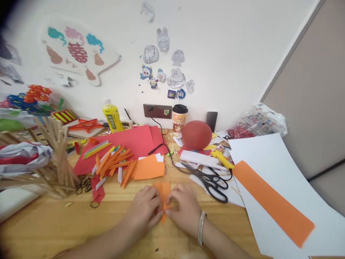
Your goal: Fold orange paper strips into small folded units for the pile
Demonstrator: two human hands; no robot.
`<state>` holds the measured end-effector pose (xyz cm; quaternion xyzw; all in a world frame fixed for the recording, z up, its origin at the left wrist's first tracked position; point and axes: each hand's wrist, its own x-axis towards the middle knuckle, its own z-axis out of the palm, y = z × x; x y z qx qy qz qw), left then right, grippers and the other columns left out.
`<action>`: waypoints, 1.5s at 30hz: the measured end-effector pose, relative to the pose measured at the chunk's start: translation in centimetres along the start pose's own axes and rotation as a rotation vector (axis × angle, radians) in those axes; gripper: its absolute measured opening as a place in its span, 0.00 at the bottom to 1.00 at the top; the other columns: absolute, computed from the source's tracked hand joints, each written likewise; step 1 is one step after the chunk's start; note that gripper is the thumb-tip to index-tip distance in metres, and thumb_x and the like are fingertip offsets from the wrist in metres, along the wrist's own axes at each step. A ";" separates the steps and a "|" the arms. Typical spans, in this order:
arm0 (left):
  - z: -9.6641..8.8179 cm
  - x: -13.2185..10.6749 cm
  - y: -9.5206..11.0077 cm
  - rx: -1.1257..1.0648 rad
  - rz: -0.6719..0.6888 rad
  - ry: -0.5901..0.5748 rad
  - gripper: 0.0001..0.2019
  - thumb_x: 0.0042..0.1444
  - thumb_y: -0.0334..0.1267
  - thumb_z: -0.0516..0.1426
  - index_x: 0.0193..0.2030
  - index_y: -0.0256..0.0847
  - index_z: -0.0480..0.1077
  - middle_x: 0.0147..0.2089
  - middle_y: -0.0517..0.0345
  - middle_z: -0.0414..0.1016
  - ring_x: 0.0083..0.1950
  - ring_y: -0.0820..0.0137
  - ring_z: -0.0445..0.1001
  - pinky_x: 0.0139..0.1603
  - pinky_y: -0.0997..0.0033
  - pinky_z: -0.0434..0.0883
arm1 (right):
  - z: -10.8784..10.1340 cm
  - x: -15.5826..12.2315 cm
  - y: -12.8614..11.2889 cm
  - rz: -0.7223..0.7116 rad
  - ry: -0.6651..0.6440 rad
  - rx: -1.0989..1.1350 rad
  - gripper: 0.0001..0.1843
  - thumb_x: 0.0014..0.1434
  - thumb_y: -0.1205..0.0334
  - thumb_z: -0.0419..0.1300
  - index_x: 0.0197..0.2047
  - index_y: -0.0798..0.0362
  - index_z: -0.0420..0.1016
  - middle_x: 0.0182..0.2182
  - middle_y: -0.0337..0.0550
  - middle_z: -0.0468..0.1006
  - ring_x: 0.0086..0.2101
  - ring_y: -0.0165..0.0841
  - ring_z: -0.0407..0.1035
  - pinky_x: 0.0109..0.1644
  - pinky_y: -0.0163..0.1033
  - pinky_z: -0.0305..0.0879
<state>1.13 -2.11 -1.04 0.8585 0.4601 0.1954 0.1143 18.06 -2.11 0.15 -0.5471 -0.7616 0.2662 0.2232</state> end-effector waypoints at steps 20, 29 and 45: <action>-1.6 0.0 -0.7 -0.020 -0.137 -0.052 0.11 0.44 0.40 0.65 0.28 0.40 0.67 0.38 0.57 0.65 0.42 0.62 0.64 0.41 0.64 0.60 | 0.1 -0.4 -0.5 0.042 0.007 -0.042 0.16 0.39 0.66 0.65 0.35 0.49 0.69 0.36 0.38 0.68 0.41 0.38 0.60 0.45 0.40 0.56; -1.4 -0.5 -1.3 0.088 0.093 0.075 0.02 0.54 0.34 0.58 0.35 0.40 0.69 0.39 0.54 0.69 0.41 0.62 0.66 0.40 0.61 0.65 | 0.8 -0.5 -0.2 0.025 0.076 -0.026 0.21 0.39 0.62 0.68 0.40 0.50 0.70 0.37 0.40 0.69 0.41 0.38 0.61 0.46 0.40 0.57; -1.4 -0.6 -2.8 0.333 0.342 0.441 0.16 0.58 0.25 0.44 0.45 0.39 0.69 0.47 0.45 0.71 0.50 0.57 0.66 0.43 0.54 0.70 | -0.9 0.4 1.2 -0.435 0.140 -0.403 0.07 0.57 0.65 0.57 0.40 0.49 0.74 0.35 0.40 0.76 0.37 0.36 0.63 0.46 0.47 0.53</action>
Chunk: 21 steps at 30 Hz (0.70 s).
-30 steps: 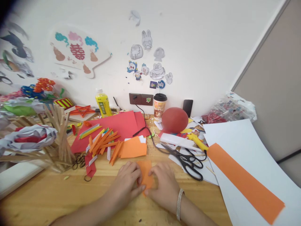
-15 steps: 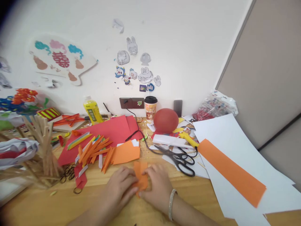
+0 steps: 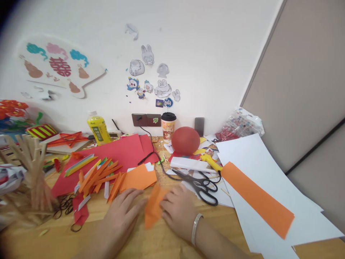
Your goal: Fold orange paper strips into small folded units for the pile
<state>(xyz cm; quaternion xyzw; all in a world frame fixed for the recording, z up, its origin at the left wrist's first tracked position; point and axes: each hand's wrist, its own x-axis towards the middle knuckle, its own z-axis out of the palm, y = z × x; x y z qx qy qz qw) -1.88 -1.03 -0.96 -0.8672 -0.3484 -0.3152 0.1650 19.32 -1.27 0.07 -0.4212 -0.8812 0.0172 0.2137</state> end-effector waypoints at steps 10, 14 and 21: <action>0.5 0.0 1.8 -0.043 0.209 -0.020 0.13 0.62 0.29 0.45 0.49 0.31 0.66 0.32 0.51 0.74 0.35 0.66 0.73 0.40 0.62 0.73 | 0.7 -0.3 -1.2 -0.039 0.107 0.082 0.09 0.58 0.69 0.51 0.38 0.52 0.72 0.29 0.42 0.74 0.34 0.35 0.62 0.41 0.43 0.55; 0.6 0.1 0.9 -0.017 0.218 -0.067 0.12 0.63 0.32 0.44 0.46 0.34 0.67 0.30 0.54 0.72 0.34 0.67 0.72 0.47 0.55 0.71 | 0.3 -0.3 -0.5 -0.040 0.084 0.199 0.11 0.58 0.69 0.51 0.40 0.51 0.72 0.34 0.42 0.76 0.36 0.34 0.63 0.42 0.41 0.58; 0.4 0.2 0.7 -0.016 0.182 -0.115 0.12 0.62 0.27 0.45 0.34 0.37 0.68 0.30 0.57 0.70 0.37 0.66 0.67 0.53 0.54 0.62 | 0.3 -0.3 -0.9 -0.140 0.040 0.226 0.10 0.58 0.68 0.50 0.40 0.50 0.71 0.31 0.40 0.77 0.37 0.33 0.64 0.44 0.41 0.59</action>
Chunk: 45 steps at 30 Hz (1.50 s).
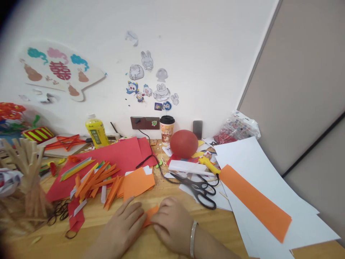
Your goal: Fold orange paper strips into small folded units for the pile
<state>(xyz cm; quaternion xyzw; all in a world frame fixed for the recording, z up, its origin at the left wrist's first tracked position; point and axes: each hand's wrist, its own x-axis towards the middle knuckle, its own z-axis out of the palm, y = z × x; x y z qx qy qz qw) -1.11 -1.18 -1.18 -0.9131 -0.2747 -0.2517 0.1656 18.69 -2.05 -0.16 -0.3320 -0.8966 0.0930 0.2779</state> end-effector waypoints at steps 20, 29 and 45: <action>-2.0 -0.3 -0.3 -0.056 0.190 0.077 0.14 0.62 0.24 0.42 0.42 0.35 0.68 0.33 0.52 0.72 0.29 0.71 0.67 0.34 0.71 0.69 | -0.5 0.0 1.0 -0.043 0.138 -0.169 0.10 0.63 0.65 0.48 0.41 0.50 0.71 0.34 0.43 0.77 0.33 0.32 0.67 0.36 0.38 0.62; -0.5 -1.4 -0.6 -0.031 0.162 0.156 0.16 0.61 0.24 0.42 0.47 0.37 0.66 0.42 0.48 0.75 0.41 0.67 0.71 0.45 0.65 0.70 | -0.3 -0.2 1.2 -0.095 0.179 -0.140 0.13 0.61 0.68 0.46 0.41 0.52 0.72 0.29 0.42 0.76 0.29 0.32 0.64 0.31 0.36 0.60; -1.3 0.5 -1.2 -0.321 0.088 -0.085 0.11 0.65 0.35 0.46 0.37 0.40 0.69 0.34 0.57 0.72 0.39 0.70 0.67 0.41 0.71 0.64 | -0.5 -0.7 2.9 -0.040 -0.125 0.083 0.14 0.62 0.54 0.53 0.39 0.52 0.77 0.32 0.43 0.75 0.34 0.30 0.66 0.38 0.35 0.62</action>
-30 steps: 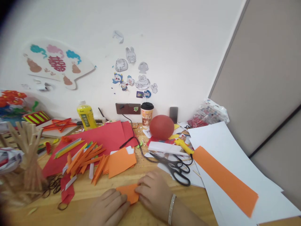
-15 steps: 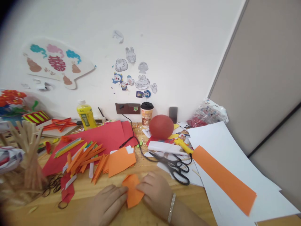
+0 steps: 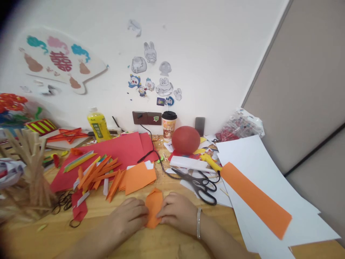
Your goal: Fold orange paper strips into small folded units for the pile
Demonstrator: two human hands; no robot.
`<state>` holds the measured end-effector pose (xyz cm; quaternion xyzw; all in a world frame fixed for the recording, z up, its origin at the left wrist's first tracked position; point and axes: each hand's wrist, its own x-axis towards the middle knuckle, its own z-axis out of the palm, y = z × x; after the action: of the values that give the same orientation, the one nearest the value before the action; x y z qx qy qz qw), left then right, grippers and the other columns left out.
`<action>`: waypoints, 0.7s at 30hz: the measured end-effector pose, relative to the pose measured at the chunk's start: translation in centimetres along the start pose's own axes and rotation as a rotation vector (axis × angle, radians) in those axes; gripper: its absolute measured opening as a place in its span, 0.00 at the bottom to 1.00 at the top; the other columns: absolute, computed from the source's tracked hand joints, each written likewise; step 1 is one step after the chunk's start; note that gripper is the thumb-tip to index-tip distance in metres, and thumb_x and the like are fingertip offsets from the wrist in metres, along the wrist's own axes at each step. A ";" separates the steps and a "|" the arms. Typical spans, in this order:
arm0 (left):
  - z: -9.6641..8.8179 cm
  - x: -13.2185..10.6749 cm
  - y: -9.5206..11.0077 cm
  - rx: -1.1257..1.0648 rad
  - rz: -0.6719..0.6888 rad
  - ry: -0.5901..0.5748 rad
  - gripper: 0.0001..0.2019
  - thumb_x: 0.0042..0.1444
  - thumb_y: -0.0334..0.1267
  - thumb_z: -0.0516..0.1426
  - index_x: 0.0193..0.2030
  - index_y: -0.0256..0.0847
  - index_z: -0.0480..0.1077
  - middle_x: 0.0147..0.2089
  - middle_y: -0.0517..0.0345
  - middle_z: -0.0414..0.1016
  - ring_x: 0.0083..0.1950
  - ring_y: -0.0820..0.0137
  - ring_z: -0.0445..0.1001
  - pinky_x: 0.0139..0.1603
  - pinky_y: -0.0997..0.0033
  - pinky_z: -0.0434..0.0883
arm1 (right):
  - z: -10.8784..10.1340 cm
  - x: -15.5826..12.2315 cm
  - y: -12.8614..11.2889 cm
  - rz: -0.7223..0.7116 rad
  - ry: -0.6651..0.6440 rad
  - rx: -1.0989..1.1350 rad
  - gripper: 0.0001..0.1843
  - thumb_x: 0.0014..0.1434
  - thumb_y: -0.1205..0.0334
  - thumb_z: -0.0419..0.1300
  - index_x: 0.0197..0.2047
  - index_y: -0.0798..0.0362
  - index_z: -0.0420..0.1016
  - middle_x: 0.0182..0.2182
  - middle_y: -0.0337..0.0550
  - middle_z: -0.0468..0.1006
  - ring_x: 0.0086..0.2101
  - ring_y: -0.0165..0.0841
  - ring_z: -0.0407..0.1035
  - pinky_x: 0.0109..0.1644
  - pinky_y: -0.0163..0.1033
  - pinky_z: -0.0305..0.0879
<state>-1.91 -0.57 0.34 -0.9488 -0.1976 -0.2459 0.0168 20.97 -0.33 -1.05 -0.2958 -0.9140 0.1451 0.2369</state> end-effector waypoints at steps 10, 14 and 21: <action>-0.4 0.3 0.0 -0.203 -0.080 -0.036 0.10 0.63 0.35 0.48 0.35 0.42 0.69 0.35 0.59 0.72 0.39 0.68 0.65 0.40 0.68 0.61 | 0.3 0.4 -0.2 0.038 -0.017 0.220 0.22 0.61 0.46 0.50 0.30 0.52 0.76 0.27 0.42 0.77 0.31 0.30 0.68 0.39 0.36 0.62; 0.1 0.4 0.0 -0.268 -0.155 -0.045 0.09 0.61 0.36 0.51 0.33 0.43 0.70 0.34 0.59 0.71 0.38 0.69 0.66 0.39 0.69 0.61 | 0.2 0.4 -0.4 0.041 -0.023 0.217 0.16 0.58 0.50 0.57 0.29 0.52 0.76 0.28 0.40 0.75 0.33 0.30 0.67 0.40 0.35 0.61; 1.2 0.6 0.7 -0.302 -0.382 -0.061 0.05 0.55 0.31 0.56 0.29 0.41 0.69 0.32 0.59 0.70 0.37 0.67 0.67 0.39 0.69 0.62 | 0.6 0.8 -1.1 0.264 0.052 0.141 0.09 0.48 0.59 0.67 0.25 0.53 0.73 0.27 0.37 0.70 0.33 0.31 0.65 0.37 0.35 0.59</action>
<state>-0.64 -0.85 -0.35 -0.8929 -0.3350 -0.2428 -0.1779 19.61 -0.79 -0.84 -0.3997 -0.8481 0.2311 0.2598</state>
